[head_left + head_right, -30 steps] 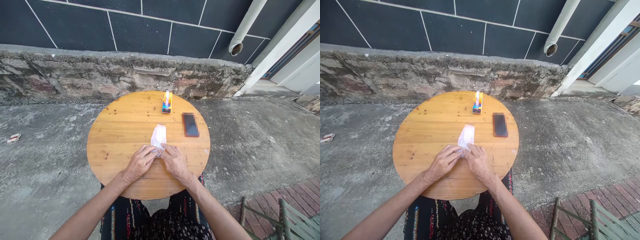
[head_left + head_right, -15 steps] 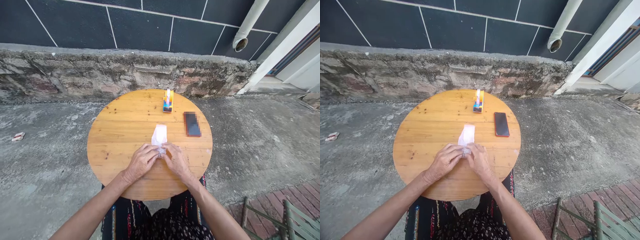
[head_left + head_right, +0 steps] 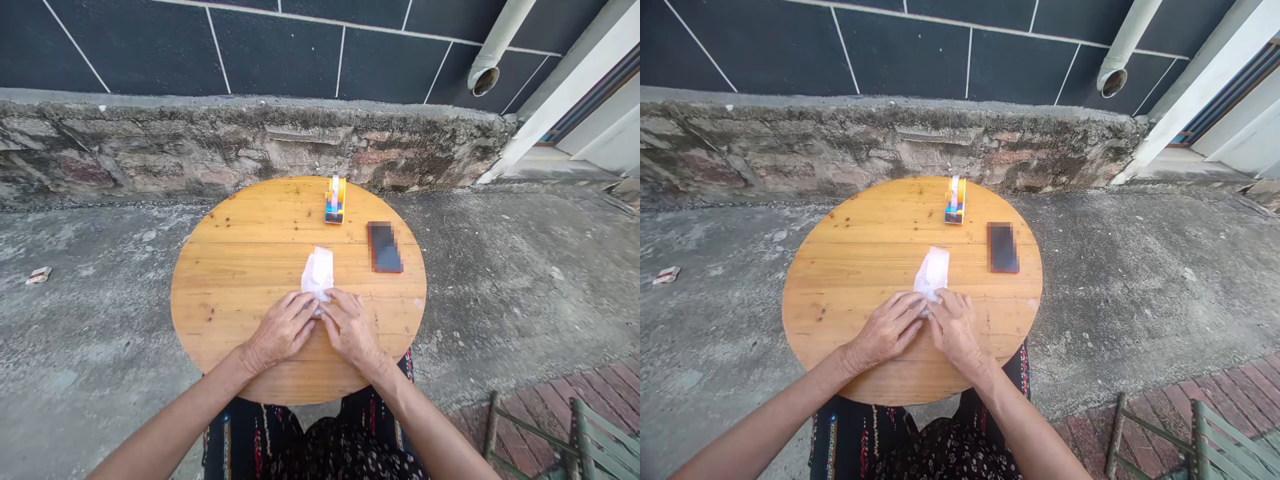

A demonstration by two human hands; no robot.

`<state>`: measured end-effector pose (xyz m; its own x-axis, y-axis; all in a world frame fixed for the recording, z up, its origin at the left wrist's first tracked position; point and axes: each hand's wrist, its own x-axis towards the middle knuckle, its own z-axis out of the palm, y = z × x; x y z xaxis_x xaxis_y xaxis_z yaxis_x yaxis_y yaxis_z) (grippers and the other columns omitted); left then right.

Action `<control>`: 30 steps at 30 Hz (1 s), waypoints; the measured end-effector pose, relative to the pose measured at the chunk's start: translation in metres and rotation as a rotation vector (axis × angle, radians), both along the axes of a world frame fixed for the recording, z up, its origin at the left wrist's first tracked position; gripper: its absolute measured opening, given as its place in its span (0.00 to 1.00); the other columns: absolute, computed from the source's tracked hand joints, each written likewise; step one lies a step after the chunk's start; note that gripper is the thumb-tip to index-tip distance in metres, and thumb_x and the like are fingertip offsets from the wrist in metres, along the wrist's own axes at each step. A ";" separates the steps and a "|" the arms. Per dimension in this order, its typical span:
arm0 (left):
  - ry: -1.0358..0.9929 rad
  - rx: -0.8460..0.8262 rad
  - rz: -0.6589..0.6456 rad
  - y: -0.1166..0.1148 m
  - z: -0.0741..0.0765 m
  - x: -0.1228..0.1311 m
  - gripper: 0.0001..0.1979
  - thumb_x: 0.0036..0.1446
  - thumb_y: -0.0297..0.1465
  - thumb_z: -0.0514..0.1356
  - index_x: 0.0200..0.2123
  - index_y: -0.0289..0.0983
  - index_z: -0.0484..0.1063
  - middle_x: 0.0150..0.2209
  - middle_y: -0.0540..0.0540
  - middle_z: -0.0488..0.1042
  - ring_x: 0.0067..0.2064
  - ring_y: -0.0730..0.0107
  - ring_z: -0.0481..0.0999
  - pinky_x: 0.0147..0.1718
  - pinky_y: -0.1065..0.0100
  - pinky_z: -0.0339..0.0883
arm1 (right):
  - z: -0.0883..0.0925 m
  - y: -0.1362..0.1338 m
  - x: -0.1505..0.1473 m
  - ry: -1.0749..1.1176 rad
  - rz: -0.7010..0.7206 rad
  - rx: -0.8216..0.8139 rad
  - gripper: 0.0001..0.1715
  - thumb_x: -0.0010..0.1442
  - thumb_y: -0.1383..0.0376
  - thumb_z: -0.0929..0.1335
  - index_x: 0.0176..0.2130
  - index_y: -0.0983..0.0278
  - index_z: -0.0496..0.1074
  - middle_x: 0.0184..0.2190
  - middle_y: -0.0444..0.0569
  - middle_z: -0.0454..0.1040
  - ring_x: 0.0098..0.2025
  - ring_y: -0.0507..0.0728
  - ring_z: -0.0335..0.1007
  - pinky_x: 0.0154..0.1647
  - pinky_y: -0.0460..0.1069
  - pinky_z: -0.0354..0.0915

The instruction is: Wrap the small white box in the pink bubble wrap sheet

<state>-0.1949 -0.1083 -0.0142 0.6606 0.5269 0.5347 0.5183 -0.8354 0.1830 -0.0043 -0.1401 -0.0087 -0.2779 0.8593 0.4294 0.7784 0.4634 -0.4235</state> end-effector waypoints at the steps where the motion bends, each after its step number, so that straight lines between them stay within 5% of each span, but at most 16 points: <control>1: 0.032 0.015 -0.001 0.000 0.000 -0.001 0.17 0.60 0.27 0.55 0.52 0.30 0.68 0.50 0.34 0.71 0.51 0.54 0.69 0.49 0.54 0.70 | 0.001 -0.002 0.002 -0.052 0.026 -0.008 0.17 0.61 0.70 0.65 0.50 0.62 0.72 0.54 0.56 0.69 0.51 0.62 0.66 0.51 0.59 0.63; 5: 0.122 0.075 -0.003 0.001 -0.002 -0.004 0.18 0.60 0.26 0.55 0.54 0.29 0.67 0.52 0.35 0.71 0.53 0.53 0.68 0.51 0.54 0.69 | 0.003 -0.004 0.006 -0.227 0.084 -0.027 0.23 0.59 0.71 0.66 0.54 0.65 0.66 0.58 0.58 0.65 0.57 0.65 0.61 0.54 0.61 0.63; 15: 0.046 0.106 0.076 0.002 -0.017 0.004 0.16 0.61 0.25 0.56 0.53 0.30 0.67 0.50 0.36 0.72 0.52 0.56 0.68 0.51 0.55 0.70 | -0.007 0.012 0.007 -0.210 0.109 0.010 0.15 0.63 0.71 0.63 0.50 0.64 0.67 0.55 0.56 0.67 0.52 0.61 0.67 0.52 0.58 0.68; 25: -0.017 -0.143 0.099 -0.029 -0.001 0.008 0.15 0.62 0.25 0.54 0.53 0.34 0.67 0.50 0.38 0.70 0.49 0.58 0.70 0.49 0.57 0.70 | -0.001 -0.005 0.012 0.031 0.188 -0.120 0.18 0.60 0.74 0.65 0.50 0.61 0.67 0.54 0.54 0.67 0.55 0.58 0.67 0.55 0.55 0.68; 30: -0.040 -0.151 0.114 -0.036 0.007 0.007 0.17 0.60 0.28 0.56 0.53 0.35 0.67 0.58 0.35 0.64 0.53 0.54 0.69 0.50 0.54 0.69 | 0.010 -0.008 0.013 0.044 0.227 -0.185 0.17 0.58 0.74 0.66 0.47 0.62 0.68 0.53 0.54 0.69 0.55 0.58 0.67 0.55 0.55 0.67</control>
<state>-0.1879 -0.1444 -0.0072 0.5722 0.6733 0.4683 0.5975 -0.7334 0.3244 0.0084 -0.1484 0.0016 -0.4569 0.8420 0.2867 0.6427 0.5354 -0.5480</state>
